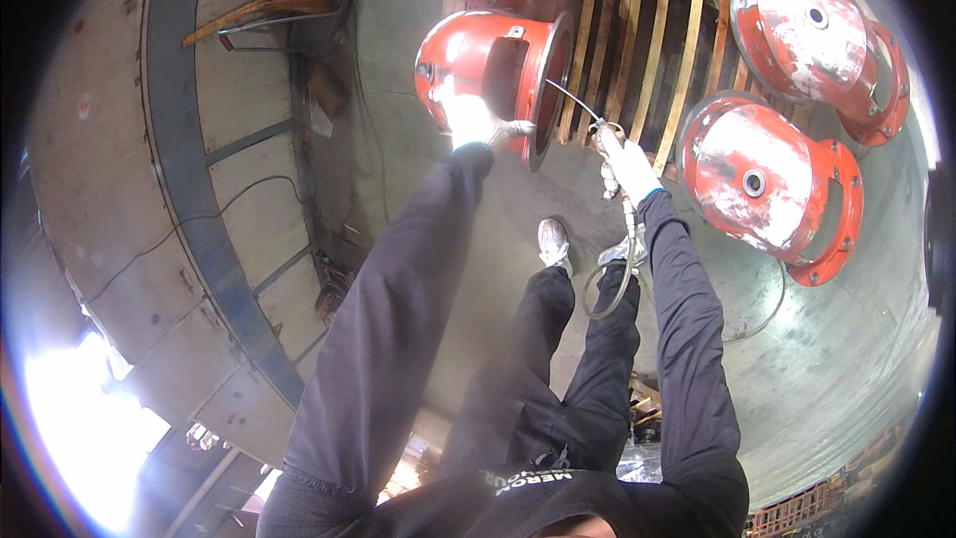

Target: The person uses a spray gun to apply white paint to several red metal parts arranged on a wooden pallet. They rotate and reposition the parts to reach different surfaces, then continue spraying additional units.

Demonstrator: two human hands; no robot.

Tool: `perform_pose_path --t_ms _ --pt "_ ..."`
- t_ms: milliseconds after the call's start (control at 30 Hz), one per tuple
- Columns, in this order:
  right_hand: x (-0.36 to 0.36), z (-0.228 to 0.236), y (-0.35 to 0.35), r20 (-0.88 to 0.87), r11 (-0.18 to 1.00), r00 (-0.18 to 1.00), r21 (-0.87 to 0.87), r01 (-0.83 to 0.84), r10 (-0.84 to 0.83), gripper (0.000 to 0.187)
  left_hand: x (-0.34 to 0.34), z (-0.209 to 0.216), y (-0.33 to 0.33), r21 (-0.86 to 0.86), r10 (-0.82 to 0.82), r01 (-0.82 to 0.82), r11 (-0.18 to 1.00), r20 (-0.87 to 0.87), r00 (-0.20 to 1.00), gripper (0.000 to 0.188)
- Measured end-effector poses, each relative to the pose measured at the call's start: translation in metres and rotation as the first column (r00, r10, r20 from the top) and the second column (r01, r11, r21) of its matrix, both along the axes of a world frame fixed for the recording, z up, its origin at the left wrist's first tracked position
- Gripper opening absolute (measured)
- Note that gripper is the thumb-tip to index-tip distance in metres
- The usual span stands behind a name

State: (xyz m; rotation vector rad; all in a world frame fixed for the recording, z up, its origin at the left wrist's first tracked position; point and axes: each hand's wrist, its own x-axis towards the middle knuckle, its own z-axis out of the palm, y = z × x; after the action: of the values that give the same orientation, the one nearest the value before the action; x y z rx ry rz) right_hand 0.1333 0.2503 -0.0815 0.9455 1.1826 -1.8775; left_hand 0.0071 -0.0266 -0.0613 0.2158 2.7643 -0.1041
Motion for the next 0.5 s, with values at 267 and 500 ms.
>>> perform_pose_path --t_ms 267,500 --pt "-0.004 0.001 0.004 0.001 1.0 1.0 -0.012 0.001 -0.001 0.045 0.003 -0.001 0.0 0.041 -0.026 0.027 0.999 -0.023 0.999 0.099" --pt "0.002 -0.006 0.001 -0.017 0.998 1.0 0.062 0.001 0.0 0.046 -0.003 0.03 0.016 0.075 0.058 -0.064 0.995 0.08 0.995 0.111"
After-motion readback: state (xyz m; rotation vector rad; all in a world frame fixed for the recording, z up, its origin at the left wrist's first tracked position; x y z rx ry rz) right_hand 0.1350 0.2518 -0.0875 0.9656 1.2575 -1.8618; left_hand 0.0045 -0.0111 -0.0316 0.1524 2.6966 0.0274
